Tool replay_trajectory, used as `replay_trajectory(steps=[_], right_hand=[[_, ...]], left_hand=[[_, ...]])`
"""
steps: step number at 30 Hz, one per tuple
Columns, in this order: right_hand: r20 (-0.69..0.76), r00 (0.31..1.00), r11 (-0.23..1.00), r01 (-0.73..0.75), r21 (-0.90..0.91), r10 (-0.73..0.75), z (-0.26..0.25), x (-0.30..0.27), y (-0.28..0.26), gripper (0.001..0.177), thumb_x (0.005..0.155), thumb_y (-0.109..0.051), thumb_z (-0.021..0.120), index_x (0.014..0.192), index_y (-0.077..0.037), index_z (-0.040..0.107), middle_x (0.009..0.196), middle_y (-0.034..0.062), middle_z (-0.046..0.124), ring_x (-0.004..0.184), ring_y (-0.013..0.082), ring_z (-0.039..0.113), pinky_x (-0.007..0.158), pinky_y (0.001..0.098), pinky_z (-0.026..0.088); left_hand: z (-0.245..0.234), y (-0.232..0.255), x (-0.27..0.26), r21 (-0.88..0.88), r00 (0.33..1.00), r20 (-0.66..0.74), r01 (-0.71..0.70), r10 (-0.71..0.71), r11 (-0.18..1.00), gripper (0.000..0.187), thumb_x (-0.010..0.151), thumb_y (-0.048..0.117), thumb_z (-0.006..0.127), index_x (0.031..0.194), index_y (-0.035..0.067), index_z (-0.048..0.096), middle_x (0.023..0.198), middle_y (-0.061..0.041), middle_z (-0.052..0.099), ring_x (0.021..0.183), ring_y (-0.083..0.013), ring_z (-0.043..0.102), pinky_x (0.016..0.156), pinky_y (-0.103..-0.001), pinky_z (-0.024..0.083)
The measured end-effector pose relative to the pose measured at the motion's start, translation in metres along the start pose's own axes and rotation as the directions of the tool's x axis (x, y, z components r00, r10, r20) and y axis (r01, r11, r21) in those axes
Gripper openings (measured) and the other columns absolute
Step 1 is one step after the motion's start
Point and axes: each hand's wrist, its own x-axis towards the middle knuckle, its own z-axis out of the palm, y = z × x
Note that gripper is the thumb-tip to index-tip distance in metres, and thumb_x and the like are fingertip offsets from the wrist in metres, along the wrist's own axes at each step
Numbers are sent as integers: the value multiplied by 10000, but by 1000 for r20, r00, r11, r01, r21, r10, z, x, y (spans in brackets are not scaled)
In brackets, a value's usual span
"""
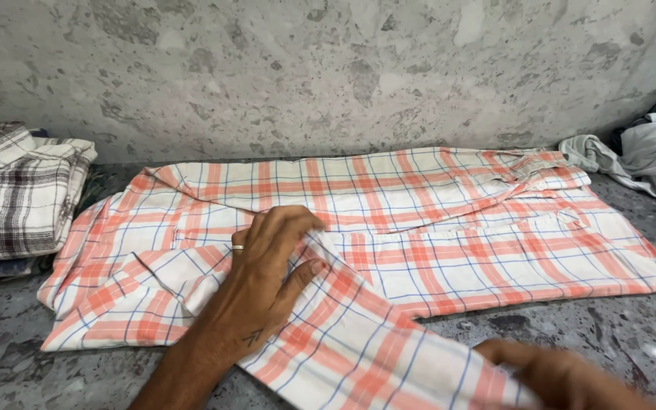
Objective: Folding a button-up plaid shirt on a countertop.
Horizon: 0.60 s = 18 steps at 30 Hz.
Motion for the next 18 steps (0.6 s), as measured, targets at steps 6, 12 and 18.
replay_trajectory(steps=[6, 12, 18], right_hand=[[-20, 996, 996, -89, -20, 89, -112, 13, -2, 358, 881, -118, 770, 1193, -1, 637, 755, 96, 722, 660, 133, 667, 595, 292, 491], [-102, 966, 922, -258, -290, 238, -135, 8, -16, 372, 870, -162, 825, 1177, -42, 652, 659, 78, 656, 588, 144, 539, 577, 314, 377], [88, 990, 643, -2, -766, 109, -146, 19, 40, 297, 880, -302, 880, 1104, -168, 739, 960, -16, 584, 878, 102, 550, 769, 270, 414]], left_hand=[[1, -3, 0, 33, 999, -42, 2, -1, 999, 602, 954, 288, 640, 1479, 82, 431, 1425, -121, 488, 1325, -271, 467, 1040, -519, 299], [2, -11, 7, 218, 997, 42, -74, 66, 973, 446, 975, 165, 562, 1420, 163, 567, 1422, -31, 565, 1324, -229, 456, 1044, -536, 303], [-8, -11, 24, 461, 958, 269, -38, -99, 887, 357, 968, 88, 569, 1291, 211, 657, 1283, 37, 601, 1175, -200, 477, 975, -497, 339]])
